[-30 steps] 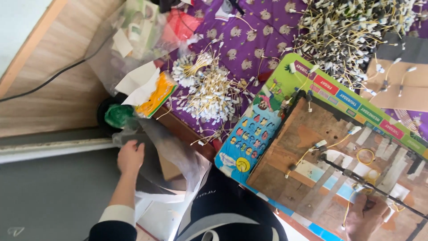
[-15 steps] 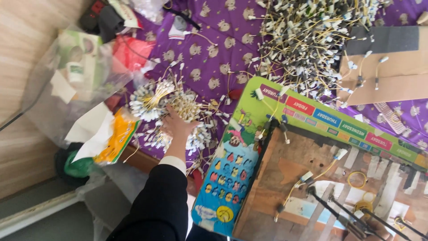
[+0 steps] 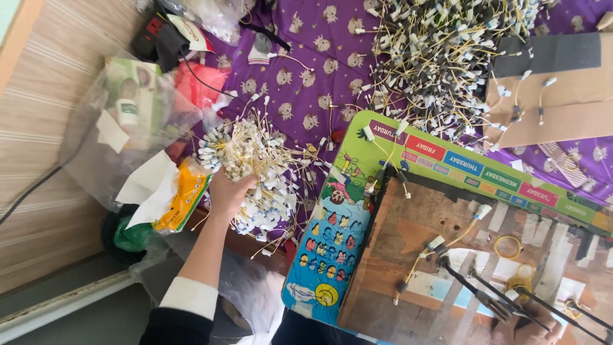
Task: Assemble small electrical wire connectors onto a harness using a wooden jig
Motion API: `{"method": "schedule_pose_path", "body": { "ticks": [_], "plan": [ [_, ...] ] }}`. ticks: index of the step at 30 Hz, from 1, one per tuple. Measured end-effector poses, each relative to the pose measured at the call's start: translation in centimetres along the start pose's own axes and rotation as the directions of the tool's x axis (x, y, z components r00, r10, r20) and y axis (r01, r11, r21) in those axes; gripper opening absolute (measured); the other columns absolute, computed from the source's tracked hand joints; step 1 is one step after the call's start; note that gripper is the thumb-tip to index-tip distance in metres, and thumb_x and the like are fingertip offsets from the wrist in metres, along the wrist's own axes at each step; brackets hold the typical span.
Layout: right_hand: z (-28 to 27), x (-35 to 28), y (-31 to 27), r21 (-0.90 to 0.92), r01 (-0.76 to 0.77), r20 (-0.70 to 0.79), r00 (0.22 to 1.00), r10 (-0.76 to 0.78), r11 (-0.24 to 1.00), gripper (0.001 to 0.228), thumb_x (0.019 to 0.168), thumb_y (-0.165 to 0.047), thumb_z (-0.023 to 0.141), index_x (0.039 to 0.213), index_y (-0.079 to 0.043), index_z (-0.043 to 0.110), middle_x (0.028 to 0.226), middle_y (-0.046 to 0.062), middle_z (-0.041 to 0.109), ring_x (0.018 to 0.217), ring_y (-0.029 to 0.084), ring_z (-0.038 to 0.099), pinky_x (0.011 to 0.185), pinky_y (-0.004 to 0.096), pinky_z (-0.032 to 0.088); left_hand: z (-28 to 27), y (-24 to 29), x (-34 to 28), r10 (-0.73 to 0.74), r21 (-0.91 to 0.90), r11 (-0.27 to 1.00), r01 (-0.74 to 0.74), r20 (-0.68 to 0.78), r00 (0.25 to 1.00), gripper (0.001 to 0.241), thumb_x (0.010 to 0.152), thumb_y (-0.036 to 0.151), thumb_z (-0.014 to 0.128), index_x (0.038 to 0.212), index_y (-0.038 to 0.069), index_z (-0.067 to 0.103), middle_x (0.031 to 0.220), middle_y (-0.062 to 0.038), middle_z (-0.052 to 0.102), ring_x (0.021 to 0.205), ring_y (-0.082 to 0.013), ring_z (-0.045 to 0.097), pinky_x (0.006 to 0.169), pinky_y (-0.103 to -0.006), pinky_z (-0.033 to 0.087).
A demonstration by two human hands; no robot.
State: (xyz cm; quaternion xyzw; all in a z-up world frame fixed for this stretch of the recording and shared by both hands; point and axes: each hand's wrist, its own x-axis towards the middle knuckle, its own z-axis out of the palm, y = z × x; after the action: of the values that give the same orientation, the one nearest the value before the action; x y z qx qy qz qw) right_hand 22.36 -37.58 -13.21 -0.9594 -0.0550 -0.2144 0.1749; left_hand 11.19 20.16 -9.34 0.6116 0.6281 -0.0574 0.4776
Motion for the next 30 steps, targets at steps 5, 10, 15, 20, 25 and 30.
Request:
{"method": "schedule_pose_path", "body": {
  "ticks": [5, 10, 15, 20, 25, 30],
  "plan": [
    [-0.5, -0.3, 4.5, -0.08, 0.06, 0.166, 0.985, -0.046, 0.995, 0.04, 0.098, -0.022, 0.065, 0.123, 0.008, 0.06, 0.112, 0.031, 0.055, 0.1, 0.053, 0.055, 0.08, 0.06, 0.044, -4.4, 1.2, -3.9, 0.251, -0.242, 0.937, -0.25, -0.026, 0.968, 0.02, 0.076, 0.018, 0.075, 0.091, 0.009, 0.064, 0.082, -0.007, 0.067, 0.07, -0.0222, 0.065, 0.056, -0.0337, 0.053],
    [-2.3, 1.6, 4.1, 0.126, -0.192, 0.374, 0.918, 0.133, 0.973, 0.045, 0.104, -0.032, 0.059, 0.132, 0.004, 0.058, 0.106, 0.026, 0.05, 0.09, 0.041, 0.054, 0.085, 0.049, 0.045, -8.0, 3.4, -8.5, 0.442, -0.434, 0.768, -0.471, -0.174, 0.88, 0.041, 0.071, 0.011, 0.076, 0.11, 0.006, 0.065, 0.103, -0.012, 0.073, 0.092, -0.0248, 0.073, 0.081, -0.0413, 0.062],
    [-5.8, 1.1, 0.1, 0.147, -0.405, 0.341, 0.877, 0.338, 0.902, 0.021, 0.109, -0.029, 0.061, 0.11, -0.009, 0.07, 0.093, 0.009, 0.064, 0.083, 0.023, 0.058, 0.077, 0.037, 0.044, -9.4, 6.3, -15.1, 0.412, -0.646, 0.592, -0.481, -0.271, 0.87, 0.068, 0.062, 0.009, 0.077, 0.124, 0.004, 0.049, 0.115, -0.013, 0.067, 0.097, -0.0255, 0.07, 0.079, -0.0439, 0.06],
    [-10.5, 3.4, -14.4, 0.584, -0.325, 0.487, 0.874, 0.0, 0.744, 0.01, 0.098, -0.012, 0.062, 0.095, -0.007, 0.069, 0.09, 0.002, 0.068, 0.086, 0.011, 0.06, 0.08, 0.025, 0.045, -8.0, 7.8, -21.1, 0.366, -0.582, 0.688, -0.433, -0.237, 0.9, 0.063, 0.06, 0.011, 0.077, 0.118, 0.004, 0.054, 0.106, -0.013, 0.069, 0.089, -0.0264, 0.072, 0.067, -0.0457, 0.06],
    [-15.7, 11.3, -25.5, 0.86, -0.324, 0.489, 0.745, -0.454, 0.395, 0.048, 0.088, -0.014, 0.06, 0.133, 0.001, 0.053, 0.124, 0.023, 0.061, 0.12, 0.035, 0.058, 0.103, 0.051, 0.042, -3.6, 6.2, -25.4, 0.633, -0.607, 0.534, -0.589, -0.175, 0.754, 0.044, 0.059, 0.002, 0.086, 0.097, 0.002, 0.065, 0.084, -0.013, 0.068, 0.07, -0.0194, 0.068, 0.065, -0.0351, 0.058],
    [-15.1, 14.2, -29.4, 0.787, -0.332, 0.612, 0.326, -0.72, 0.52, 0.126, 0.068, -0.082, 0.054, 0.154, -0.002, 0.009, 0.154, 0.038, 0.011, 0.135, 0.06, 0.02, 0.108, 0.069, 0.019, 2.3, 6.5, -32.1, 0.449, -0.63, 0.701, -0.336, 0.024, 0.893, 0.049, 0.055, 0.003, 0.087, 0.095, -0.012, 0.061, 0.075, -0.021, 0.066, 0.065, -0.0269, 0.067, 0.06, -0.0411, 0.057]
  ]
}}
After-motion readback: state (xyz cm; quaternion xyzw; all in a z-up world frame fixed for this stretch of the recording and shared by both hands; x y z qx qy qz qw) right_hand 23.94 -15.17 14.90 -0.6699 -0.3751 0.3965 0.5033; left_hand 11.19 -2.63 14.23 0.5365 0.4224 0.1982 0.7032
